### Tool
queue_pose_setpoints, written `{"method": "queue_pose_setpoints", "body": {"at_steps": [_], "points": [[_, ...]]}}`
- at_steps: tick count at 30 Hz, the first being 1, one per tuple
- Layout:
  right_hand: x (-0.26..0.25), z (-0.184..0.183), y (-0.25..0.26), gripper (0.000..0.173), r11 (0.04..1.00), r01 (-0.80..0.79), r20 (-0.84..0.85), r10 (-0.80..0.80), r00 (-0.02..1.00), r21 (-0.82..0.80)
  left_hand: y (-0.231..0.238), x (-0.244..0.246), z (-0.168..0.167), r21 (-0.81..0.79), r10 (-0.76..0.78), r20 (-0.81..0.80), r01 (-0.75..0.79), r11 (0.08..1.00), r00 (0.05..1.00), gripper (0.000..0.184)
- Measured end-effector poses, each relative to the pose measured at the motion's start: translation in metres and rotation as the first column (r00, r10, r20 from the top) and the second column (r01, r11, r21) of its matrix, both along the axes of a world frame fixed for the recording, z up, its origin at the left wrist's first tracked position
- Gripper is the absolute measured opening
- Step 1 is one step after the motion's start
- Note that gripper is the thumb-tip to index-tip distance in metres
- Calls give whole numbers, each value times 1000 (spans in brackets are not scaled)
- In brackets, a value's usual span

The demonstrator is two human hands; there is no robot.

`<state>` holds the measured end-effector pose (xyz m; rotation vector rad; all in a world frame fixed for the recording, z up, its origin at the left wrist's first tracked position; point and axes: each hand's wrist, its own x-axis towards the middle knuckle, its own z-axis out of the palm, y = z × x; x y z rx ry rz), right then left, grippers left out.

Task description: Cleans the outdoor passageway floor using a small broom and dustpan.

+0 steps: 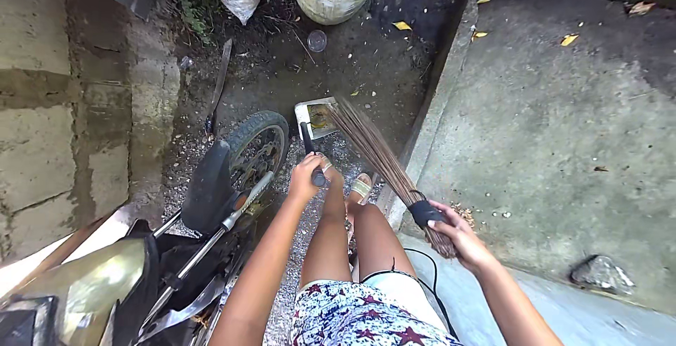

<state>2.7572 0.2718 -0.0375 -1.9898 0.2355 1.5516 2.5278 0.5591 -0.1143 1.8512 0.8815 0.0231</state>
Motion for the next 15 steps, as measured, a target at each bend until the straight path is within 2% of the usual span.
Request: {"method": "queue_pose_setpoints", "body": {"at_steps": [2,4,8,11,13,15], "points": [[-22,3,0,65,998,60,52,-60,997,-11,-1,-1,0,-7,-13,-6,12,1000,1000,14],[-41,-7,13,68,998,57,148,-51,988,-38,-2,-1,1,2,-9,-7,9,1000,1000,14],[-42,-51,45,74,978,-158,257,188,948,-134,-22,4,9,91,100,3,-100,991,995,14],[-44,-68,77,76,871,-401,148,453,879,-282,-36,10,13,110,135,-32,-131,985,990,12],[-52,-70,90,77,795,-538,29,567,823,-279,-36,10,12,100,113,-52,-107,989,992,12],[-62,-63,91,77,765,-605,-31,615,788,-218,-33,9,11,76,94,-64,-89,993,993,12]]}}
